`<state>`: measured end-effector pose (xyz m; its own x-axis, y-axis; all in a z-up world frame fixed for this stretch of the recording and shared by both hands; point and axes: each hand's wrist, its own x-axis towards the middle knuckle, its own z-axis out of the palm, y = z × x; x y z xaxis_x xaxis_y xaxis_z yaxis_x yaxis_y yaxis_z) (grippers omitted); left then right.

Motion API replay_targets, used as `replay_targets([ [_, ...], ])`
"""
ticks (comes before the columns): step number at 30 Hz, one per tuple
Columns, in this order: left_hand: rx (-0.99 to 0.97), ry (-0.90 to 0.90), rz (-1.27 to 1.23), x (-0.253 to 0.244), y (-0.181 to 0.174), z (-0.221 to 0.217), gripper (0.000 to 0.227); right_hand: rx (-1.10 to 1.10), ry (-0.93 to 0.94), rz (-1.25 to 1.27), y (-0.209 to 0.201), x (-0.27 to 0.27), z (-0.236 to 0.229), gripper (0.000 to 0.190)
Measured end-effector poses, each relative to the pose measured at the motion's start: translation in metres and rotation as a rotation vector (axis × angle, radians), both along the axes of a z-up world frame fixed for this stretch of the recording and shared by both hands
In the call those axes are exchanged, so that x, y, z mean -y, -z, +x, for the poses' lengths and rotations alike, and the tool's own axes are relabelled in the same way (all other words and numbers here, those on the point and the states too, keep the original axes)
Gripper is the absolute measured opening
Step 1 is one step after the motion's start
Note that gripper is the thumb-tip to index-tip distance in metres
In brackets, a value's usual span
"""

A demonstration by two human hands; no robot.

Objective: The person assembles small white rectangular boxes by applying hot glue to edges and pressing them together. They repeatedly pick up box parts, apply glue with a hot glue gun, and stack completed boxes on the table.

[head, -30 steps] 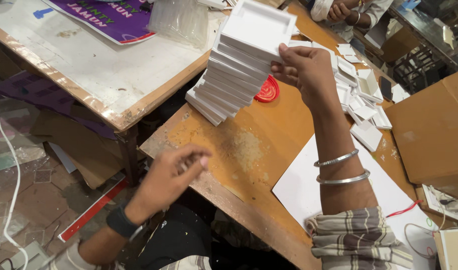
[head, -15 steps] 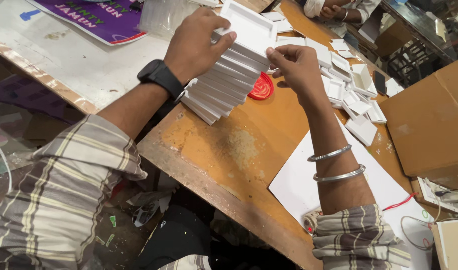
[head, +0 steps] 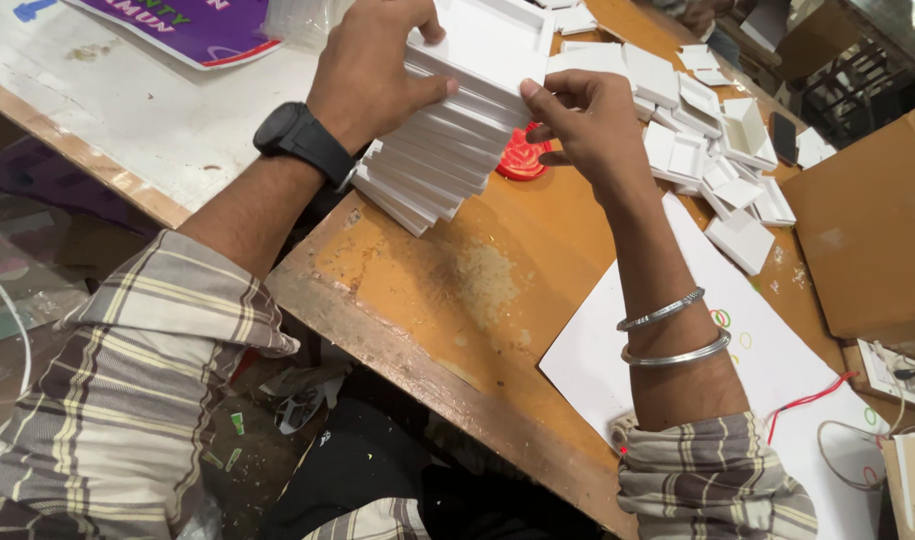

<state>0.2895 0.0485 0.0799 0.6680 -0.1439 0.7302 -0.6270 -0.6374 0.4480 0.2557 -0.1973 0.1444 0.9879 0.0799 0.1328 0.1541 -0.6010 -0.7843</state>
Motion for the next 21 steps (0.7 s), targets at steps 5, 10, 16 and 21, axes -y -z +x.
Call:
replay_targets([
  [5,-0.273,-0.020,-0.028,0.005,0.001,0.012,0.049,-0.012,0.014,0.006,-0.001,-0.001,-0.002,0.044],
  [10,-0.332,0.110,-0.266,0.009,0.001,0.021,0.056,-0.075,0.068,0.111,0.003,-0.004,-0.004,0.047],
  [16,-0.642,-0.055,-0.482,0.030,0.000,0.018,0.061,-0.104,0.106,0.150,0.011,-0.004,0.000,0.049],
  [21,-0.699,-0.141,-0.429,0.038,-0.010,0.014,0.061,-0.101,0.130,0.153,0.010,-0.005,0.001,0.050],
])
